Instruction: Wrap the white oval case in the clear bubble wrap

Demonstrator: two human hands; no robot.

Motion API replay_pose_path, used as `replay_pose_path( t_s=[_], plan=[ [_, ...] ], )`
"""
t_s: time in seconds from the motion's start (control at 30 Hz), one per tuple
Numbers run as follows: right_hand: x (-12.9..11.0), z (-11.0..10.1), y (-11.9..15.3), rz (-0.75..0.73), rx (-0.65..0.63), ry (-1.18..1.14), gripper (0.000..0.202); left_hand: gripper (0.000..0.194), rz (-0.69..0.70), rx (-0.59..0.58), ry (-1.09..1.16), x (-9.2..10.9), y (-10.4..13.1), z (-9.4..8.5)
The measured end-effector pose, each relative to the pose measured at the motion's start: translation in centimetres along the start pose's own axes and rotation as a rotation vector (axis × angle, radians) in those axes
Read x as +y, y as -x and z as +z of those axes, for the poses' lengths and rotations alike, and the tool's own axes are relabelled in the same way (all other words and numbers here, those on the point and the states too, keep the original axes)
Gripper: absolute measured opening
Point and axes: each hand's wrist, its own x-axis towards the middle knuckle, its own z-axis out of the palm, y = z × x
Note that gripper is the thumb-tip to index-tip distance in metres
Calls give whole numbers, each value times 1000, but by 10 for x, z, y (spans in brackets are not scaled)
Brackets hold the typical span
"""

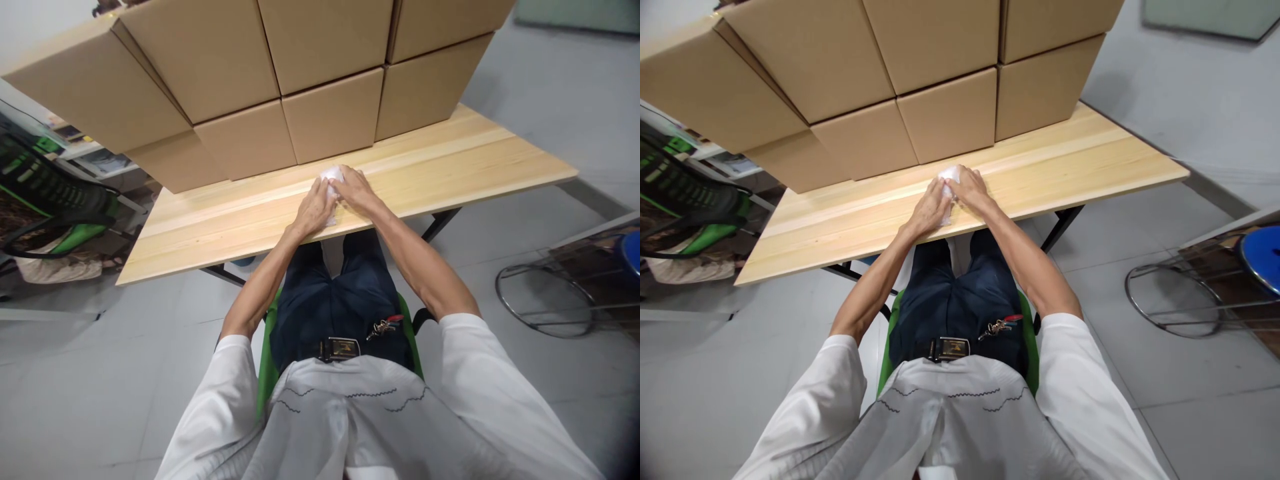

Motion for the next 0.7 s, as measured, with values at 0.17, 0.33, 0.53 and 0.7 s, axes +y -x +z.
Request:
replay_pose_path(
  t_s=[0.17, 0.33, 0.53, 0.7],
  plan=[
    [12, -17, 8, 76, -25, -203, 55, 84, 14, -22, -268, 31, 8, 13],
    [13, -31, 4, 38, 119, -315, 76, 66, 85, -51, -403, 46, 12, 11],
    [-6, -30, 3, -188, -120, -389, 93, 55, 79, -88, -431, 58, 12, 9],
    [-1, -19, 6, -193, -133, -371, 90, 53, 93, -76, -371, 51, 17, 14]
  ],
)
